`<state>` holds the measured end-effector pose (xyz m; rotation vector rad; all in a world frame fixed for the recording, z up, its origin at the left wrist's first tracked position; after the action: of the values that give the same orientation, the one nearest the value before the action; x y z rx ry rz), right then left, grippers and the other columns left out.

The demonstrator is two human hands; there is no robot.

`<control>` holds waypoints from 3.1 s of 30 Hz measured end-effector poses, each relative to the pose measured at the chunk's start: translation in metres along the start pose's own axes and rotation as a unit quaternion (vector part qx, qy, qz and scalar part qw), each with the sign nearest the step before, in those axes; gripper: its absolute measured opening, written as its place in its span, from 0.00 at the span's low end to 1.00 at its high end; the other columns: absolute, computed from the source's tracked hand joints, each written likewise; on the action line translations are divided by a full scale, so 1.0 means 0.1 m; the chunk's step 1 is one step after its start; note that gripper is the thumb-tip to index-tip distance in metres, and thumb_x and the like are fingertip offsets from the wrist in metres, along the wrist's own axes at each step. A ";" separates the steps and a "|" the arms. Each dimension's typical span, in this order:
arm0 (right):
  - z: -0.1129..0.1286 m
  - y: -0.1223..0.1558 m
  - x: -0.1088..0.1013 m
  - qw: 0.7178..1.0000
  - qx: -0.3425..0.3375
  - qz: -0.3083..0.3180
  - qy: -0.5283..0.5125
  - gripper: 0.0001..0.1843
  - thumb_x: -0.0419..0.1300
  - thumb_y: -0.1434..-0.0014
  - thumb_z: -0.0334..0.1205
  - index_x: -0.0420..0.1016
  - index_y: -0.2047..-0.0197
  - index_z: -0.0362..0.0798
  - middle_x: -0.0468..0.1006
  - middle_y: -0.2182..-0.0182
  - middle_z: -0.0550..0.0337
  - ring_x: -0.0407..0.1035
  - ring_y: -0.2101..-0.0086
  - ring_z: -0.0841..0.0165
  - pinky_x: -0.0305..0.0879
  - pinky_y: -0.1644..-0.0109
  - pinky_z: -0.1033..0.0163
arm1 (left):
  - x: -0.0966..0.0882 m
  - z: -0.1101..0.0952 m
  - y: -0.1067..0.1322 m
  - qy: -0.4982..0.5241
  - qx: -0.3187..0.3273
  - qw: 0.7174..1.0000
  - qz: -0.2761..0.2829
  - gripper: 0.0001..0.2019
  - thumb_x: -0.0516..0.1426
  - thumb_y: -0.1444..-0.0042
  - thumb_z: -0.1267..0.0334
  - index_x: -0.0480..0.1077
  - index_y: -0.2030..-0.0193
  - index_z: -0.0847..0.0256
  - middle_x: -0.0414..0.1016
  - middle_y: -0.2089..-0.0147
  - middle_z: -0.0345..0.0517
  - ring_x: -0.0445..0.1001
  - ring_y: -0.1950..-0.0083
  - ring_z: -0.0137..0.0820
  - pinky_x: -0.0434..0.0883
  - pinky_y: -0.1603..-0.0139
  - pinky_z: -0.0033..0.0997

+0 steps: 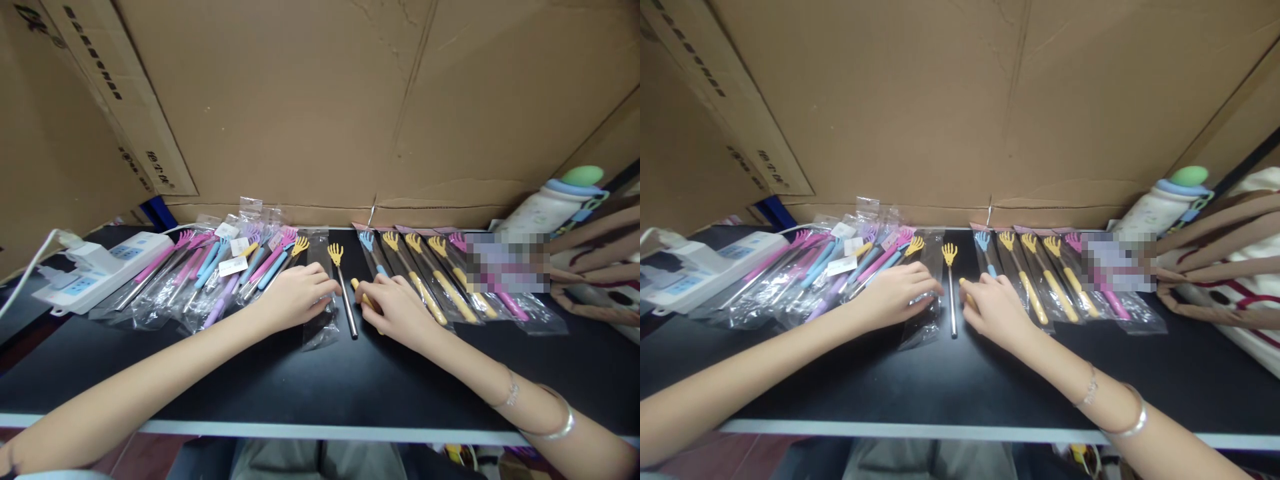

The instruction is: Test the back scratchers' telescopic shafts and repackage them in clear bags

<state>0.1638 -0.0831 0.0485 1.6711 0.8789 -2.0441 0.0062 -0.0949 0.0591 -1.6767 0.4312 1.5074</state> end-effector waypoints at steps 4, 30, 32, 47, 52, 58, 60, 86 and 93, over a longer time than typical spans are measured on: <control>-0.06 0.00 -0.10 0.997 0.029 -0.050 -0.049 0.07 0.53 0.44 0.34 0.72 0.65 0.51 0.71 0.75 0.61 0.64 0.67 0.66 0.54 0.62 0.62 | 0.12 -0.07 -0.22 -0.072 0.091 0.993 0.022 0.10 0.52 0.40 0.69 0.68 0.53 0.56 0.73 0.57 0.44 0.67 0.52 0.34 0.62 0.52 0.34; -0.33 0.02 -0.33 0.907 0.067 -0.258 -0.325 0.08 0.52 0.39 0.38 0.59 0.56 0.51 0.65 0.63 0.60 0.68 0.65 0.70 0.65 0.60 0.63 | -0.36 0.00 -0.26 -0.334 0.186 0.866 -0.323 0.11 0.53 0.41 0.68 0.67 0.55 0.46 0.71 0.69 0.32 0.67 0.67 0.24 0.61 0.59 0.28; -0.32 0.02 -0.29 0.910 0.067 -0.232 -0.336 0.07 0.52 0.39 0.38 0.59 0.57 0.51 0.66 0.66 0.62 0.67 0.67 0.70 0.65 0.61 0.63 | -0.41 0.02 -0.18 -0.326 0.172 0.876 -0.311 0.11 0.54 0.41 0.69 0.68 0.54 0.47 0.71 0.69 0.33 0.66 0.69 0.24 0.61 0.60 0.28; -0.15 -0.04 0.01 0.907 0.038 -0.040 -0.417 0.07 0.50 0.36 0.44 0.59 0.61 0.50 0.69 0.72 0.64 0.67 0.73 0.73 0.63 0.64 0.64 | -0.23 0.16 0.30 -0.253 0.055 0.950 -0.172 0.15 0.50 0.39 0.75 0.69 0.52 0.53 0.70 0.70 0.37 0.65 0.72 0.25 0.56 0.71 0.26; -0.20 -0.04 0.06 0.886 0.037 -0.024 -0.462 0.12 0.48 0.35 0.46 0.53 0.51 0.51 0.69 0.70 0.64 0.67 0.72 0.72 0.64 0.63 0.63 | -0.26 0.30 0.32 -0.250 0.022 0.953 -0.172 0.14 0.51 0.40 0.74 0.70 0.51 0.53 0.74 0.68 0.38 0.68 0.69 0.27 0.61 0.64 0.29; -0.10 -0.10 0.05 0.918 0.066 -0.011 -0.391 0.16 0.50 0.37 0.49 0.64 0.50 0.51 0.70 0.64 0.61 0.66 0.67 0.70 0.62 0.62 0.63 | -0.26 0.25 0.26 -0.249 0.028 0.952 -0.177 0.14 0.52 0.40 0.73 0.71 0.54 0.50 0.75 0.65 0.35 0.70 0.62 0.28 0.59 0.49 0.34; 0.00 -0.15 0.02 0.935 0.048 -0.014 -0.350 0.15 0.54 0.40 0.48 0.68 0.54 0.50 0.72 0.62 0.60 0.66 0.63 0.68 0.61 0.58 0.62 | -0.25 0.18 0.24 -0.253 0.040 0.949 -0.186 0.13 0.53 0.40 0.72 0.71 0.55 0.50 0.75 0.65 0.34 0.69 0.62 0.27 0.58 0.46 0.34; 0.08 -0.19 0.39 0.833 0.110 0.050 -0.540 0.21 0.51 0.40 0.56 0.61 0.53 0.48 0.69 0.74 0.67 0.54 0.85 0.80 0.51 0.85 0.72 | 0.39 0.17 -0.07 0.653 -0.322 0.671 -0.143 0.14 0.50 0.43 0.48 0.59 0.65 0.58 0.61 0.79 0.33 0.63 0.80 0.24 0.59 0.80 0.22; 0.12 -0.13 0.36 0.810 0.085 0.105 -0.571 0.19 0.48 0.37 0.56 0.59 0.54 0.49 0.68 0.80 0.71 0.54 0.88 0.80 0.52 0.85 0.73 | 0.51 0.32 0.06 0.723 -0.347 0.560 -0.209 0.12 0.50 0.45 0.53 0.57 0.70 0.59 0.60 0.81 0.31 0.65 0.81 0.23 0.65 0.77 0.21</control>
<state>0.1377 -0.0776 0.0180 0.2956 0.0696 -2.4122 -0.0075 -0.0611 0.0113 -3.0897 0.1432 -0.5410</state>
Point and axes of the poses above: each hand's wrist, its own y-axis away from the middle knuckle, its own x-axis out of the palm, z = x × y, the point moved 5 cm from there along -y, towards the middle knuckle
